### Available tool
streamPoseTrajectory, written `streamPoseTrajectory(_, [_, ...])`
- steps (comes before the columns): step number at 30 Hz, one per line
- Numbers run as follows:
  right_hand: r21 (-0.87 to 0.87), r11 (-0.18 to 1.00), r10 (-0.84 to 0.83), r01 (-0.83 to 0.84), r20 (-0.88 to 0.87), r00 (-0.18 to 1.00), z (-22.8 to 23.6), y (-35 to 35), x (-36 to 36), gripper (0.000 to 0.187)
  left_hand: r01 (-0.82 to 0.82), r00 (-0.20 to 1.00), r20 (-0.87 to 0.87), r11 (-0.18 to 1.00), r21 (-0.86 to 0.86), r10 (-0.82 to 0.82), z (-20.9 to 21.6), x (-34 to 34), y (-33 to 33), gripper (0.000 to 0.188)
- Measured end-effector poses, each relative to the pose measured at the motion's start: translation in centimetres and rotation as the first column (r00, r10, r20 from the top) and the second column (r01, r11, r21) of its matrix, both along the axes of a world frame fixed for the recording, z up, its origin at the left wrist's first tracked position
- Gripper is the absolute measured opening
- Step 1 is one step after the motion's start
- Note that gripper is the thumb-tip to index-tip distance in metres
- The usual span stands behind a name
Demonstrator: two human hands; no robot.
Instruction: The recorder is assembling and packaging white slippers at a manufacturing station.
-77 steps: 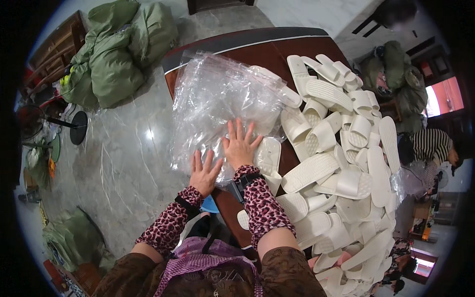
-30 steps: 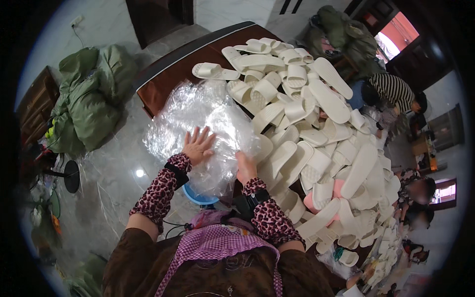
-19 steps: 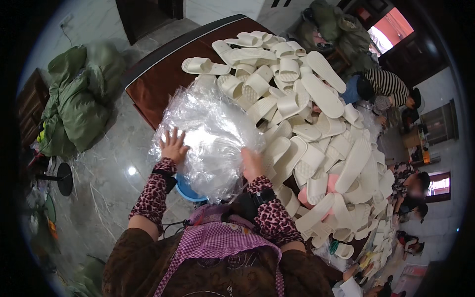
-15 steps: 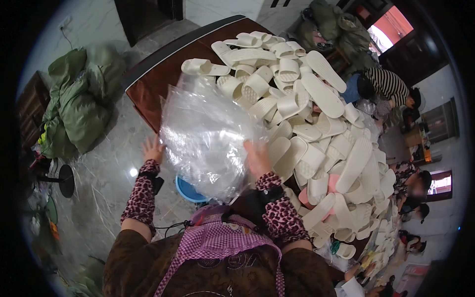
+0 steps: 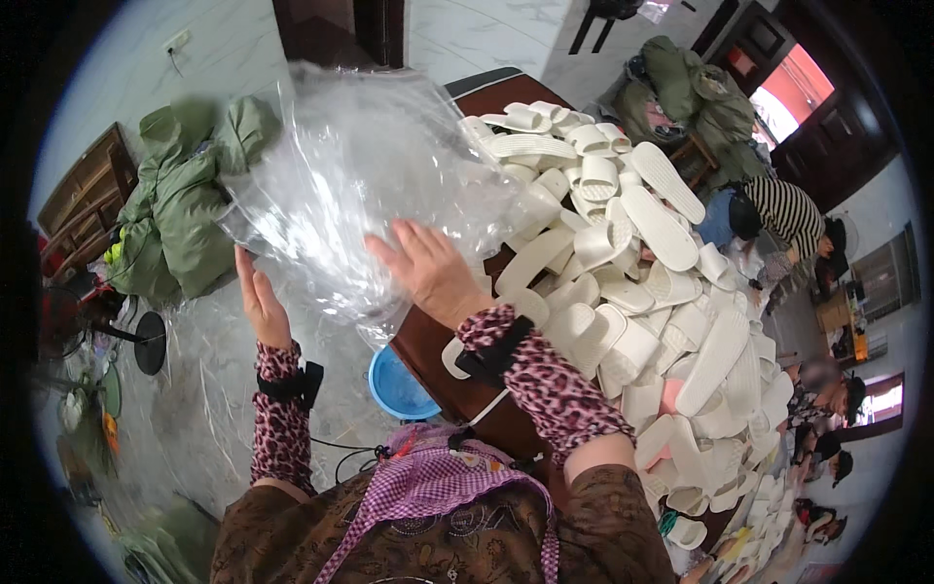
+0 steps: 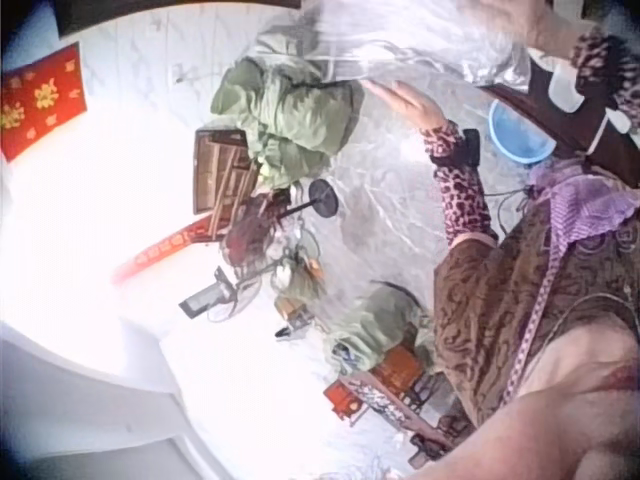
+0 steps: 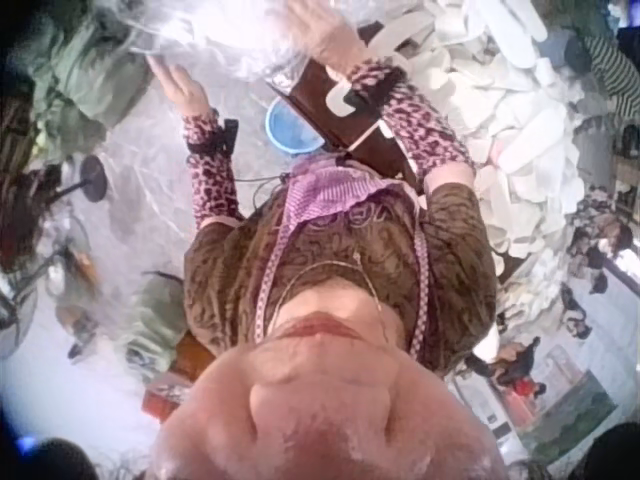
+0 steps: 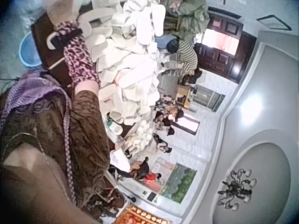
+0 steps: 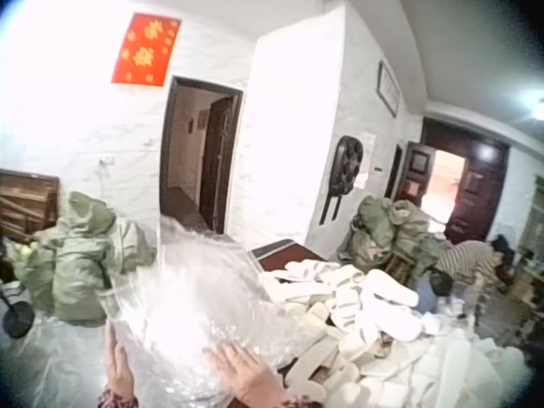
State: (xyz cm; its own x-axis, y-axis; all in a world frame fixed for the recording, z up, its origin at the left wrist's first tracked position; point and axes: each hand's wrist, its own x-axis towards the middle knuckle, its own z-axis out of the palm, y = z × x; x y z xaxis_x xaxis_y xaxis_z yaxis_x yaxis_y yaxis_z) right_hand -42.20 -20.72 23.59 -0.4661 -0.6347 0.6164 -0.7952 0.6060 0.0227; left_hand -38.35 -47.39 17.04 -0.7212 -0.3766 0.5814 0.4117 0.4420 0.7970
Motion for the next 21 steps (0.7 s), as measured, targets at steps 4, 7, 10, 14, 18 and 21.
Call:
streamPoseTrajectory(4, [0.228,0.967,-0.122,0.111,0.035,0.992,-11.1,0.5,0.5,0.051,-0.177,0.976,-0.147,0.979,-0.102,0.161,1.3,1.4,2.0,0.047])
streamPoseTrajectory(7, [0.291,0.955,-0.104,0.058,0.144,0.984,-15.1,-0.1,2.1,0.053,0.033,0.999,0.003,0.91,-0.413,-0.035,0.3,1.5,3.2,0.05])
streamPoseTrajectory(10, [0.356,0.931,-0.157,0.085,0.179,0.971,-17.3,0.0,3.4,0.053,0.281,0.95,0.287,0.748,-0.601,-0.126,-1.0,-0.2,6.9,0.055])
streamPoseTrajectory(14, [0.485,0.874,-0.137,0.024,0.199,0.97,-17.3,0.4,4.5,0.052,0.411,0.892,0.445,0.552,-0.726,-0.08,-7.5,-2.7,9.5,0.066])
streamPoseTrajectory(18, [0.424,0.905,-0.107,-0.046,0.331,0.938,-18.0,1.3,5.1,0.04,0.581,0.707,0.699,0.479,-0.658,0.104,-11.9,-3.1,9.3,0.063])
streamPoseTrajectory(21, [0.415,0.905,-0.079,-0.091,0.374,0.924,-18.6,1.9,5.3,0.042,0.664,0.575,0.795,0.457,-0.592,0.194,-13.7,-1.9,9.6,0.061])
